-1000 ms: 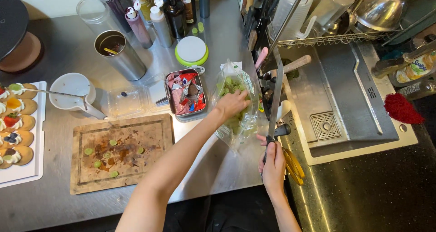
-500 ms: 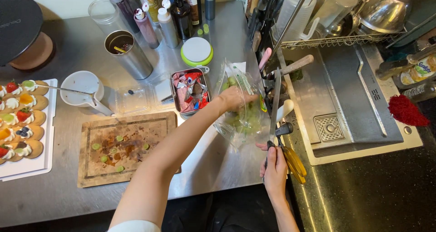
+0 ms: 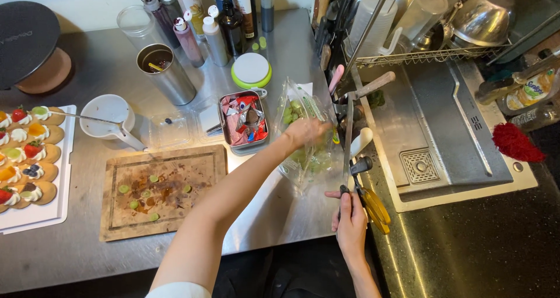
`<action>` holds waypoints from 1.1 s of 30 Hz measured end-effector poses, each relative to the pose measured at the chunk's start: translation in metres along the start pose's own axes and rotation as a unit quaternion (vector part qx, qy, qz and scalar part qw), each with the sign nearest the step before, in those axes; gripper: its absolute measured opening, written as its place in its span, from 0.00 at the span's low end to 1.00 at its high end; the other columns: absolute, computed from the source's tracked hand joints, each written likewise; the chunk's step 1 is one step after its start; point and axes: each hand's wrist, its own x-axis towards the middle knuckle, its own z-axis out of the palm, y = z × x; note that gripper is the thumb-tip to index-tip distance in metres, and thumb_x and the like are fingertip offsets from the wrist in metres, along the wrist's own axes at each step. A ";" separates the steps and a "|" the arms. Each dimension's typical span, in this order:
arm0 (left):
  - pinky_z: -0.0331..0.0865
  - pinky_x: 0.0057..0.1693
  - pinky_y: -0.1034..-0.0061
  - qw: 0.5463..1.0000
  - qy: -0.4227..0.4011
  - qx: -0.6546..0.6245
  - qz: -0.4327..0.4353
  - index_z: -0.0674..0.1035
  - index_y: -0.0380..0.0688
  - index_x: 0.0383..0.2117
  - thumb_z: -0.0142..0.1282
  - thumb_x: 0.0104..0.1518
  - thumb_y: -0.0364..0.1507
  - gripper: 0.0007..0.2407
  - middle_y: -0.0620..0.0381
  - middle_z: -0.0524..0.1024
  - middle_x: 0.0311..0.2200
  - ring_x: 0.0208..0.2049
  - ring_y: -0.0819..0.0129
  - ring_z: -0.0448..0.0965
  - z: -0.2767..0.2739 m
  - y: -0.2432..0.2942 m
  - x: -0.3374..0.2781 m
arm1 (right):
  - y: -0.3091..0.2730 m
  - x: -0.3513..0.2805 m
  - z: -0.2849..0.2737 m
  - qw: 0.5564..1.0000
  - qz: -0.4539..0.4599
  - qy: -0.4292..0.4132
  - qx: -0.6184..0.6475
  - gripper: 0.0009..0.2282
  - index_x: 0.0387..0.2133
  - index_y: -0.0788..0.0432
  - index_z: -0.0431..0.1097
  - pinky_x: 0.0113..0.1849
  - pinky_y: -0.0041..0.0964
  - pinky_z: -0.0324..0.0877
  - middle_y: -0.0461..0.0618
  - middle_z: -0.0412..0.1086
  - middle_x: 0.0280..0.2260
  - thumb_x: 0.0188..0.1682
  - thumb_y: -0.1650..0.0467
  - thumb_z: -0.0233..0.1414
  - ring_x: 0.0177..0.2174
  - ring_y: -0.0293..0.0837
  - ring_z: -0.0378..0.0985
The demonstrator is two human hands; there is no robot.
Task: Decorating fruit tarts by placing sliced grapes and applying a glaze with a brush.
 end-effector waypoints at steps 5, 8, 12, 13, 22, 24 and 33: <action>0.77 0.44 0.57 0.989 0.027 -0.095 -0.108 0.77 0.40 0.35 0.56 0.57 0.29 0.06 0.43 0.79 0.33 0.37 0.48 0.82 0.037 -0.026 -0.008 | -0.012 -0.003 0.006 0.999 -0.020 -0.018 0.023 0.18 0.38 0.64 0.71 0.17 0.29 0.60 0.49 0.75 0.28 0.60 0.62 0.39 0.14 0.33 0.61; 0.76 0.44 0.57 0.961 0.197 -0.149 -0.124 0.77 0.40 0.32 0.62 0.49 0.26 0.08 0.41 0.78 0.33 0.37 0.44 0.80 0.047 -0.022 -0.012 | -0.012 -0.005 0.011 0.998 -0.030 -0.029 0.036 0.18 0.36 0.65 0.70 0.17 0.28 0.60 0.48 0.76 0.33 0.59 0.62 0.39 0.14 0.32 0.61; 0.72 0.45 0.57 0.861 0.278 -0.345 -0.250 0.73 0.34 0.40 0.63 0.55 0.28 0.13 0.40 0.77 0.33 0.36 0.42 0.78 -0.068 0.058 -0.056 | -0.001 -0.007 0.012 0.997 -0.036 -0.055 0.036 0.17 0.36 0.65 0.69 0.17 0.28 0.59 0.49 0.77 0.36 0.60 0.63 0.38 0.14 0.33 0.60; 0.72 0.44 0.59 0.853 0.306 -0.333 -0.261 0.75 0.35 0.40 0.63 0.57 0.28 0.11 0.41 0.78 0.35 0.36 0.45 0.78 -0.089 0.077 -0.073 | 0.001 -0.008 0.013 0.998 -0.042 -0.049 0.028 0.16 0.36 0.65 0.68 0.17 0.28 0.59 0.50 0.77 0.35 0.60 0.64 0.38 0.14 0.33 0.60; 0.77 0.44 0.76 0.596 0.538 -0.323 -0.501 0.80 0.39 0.48 0.56 0.61 0.23 0.10 0.51 0.78 0.46 0.41 0.66 0.83 -0.098 0.107 -0.306 | 0.018 -0.027 0.082 0.977 -0.021 -0.206 -0.052 0.14 0.34 0.63 0.68 0.18 0.28 0.62 0.49 0.70 0.22 0.59 0.66 0.40 0.15 0.33 0.64; 0.78 0.44 0.75 0.584 0.538 -0.267 -0.546 0.80 0.39 0.47 0.57 0.60 0.23 0.10 0.51 0.78 0.47 0.41 0.65 0.83 -0.079 0.101 -0.346 | 0.024 -0.034 0.111 0.959 0.022 -0.273 -0.072 0.14 0.33 0.62 0.70 0.18 0.29 0.63 0.48 0.67 0.20 0.58 0.65 0.41 0.15 0.34 0.65; 0.73 0.56 0.65 0.685 0.473 -0.052 -0.552 0.81 0.38 0.46 0.58 0.59 0.20 0.10 0.48 0.79 0.49 0.51 0.51 0.79 -0.034 0.098 -0.388 | 0.033 -0.059 0.174 0.867 -0.104 -0.385 -0.300 0.17 0.31 0.61 0.69 0.33 0.55 0.71 0.62 0.76 0.25 0.57 0.60 0.41 0.29 0.64 0.79</action>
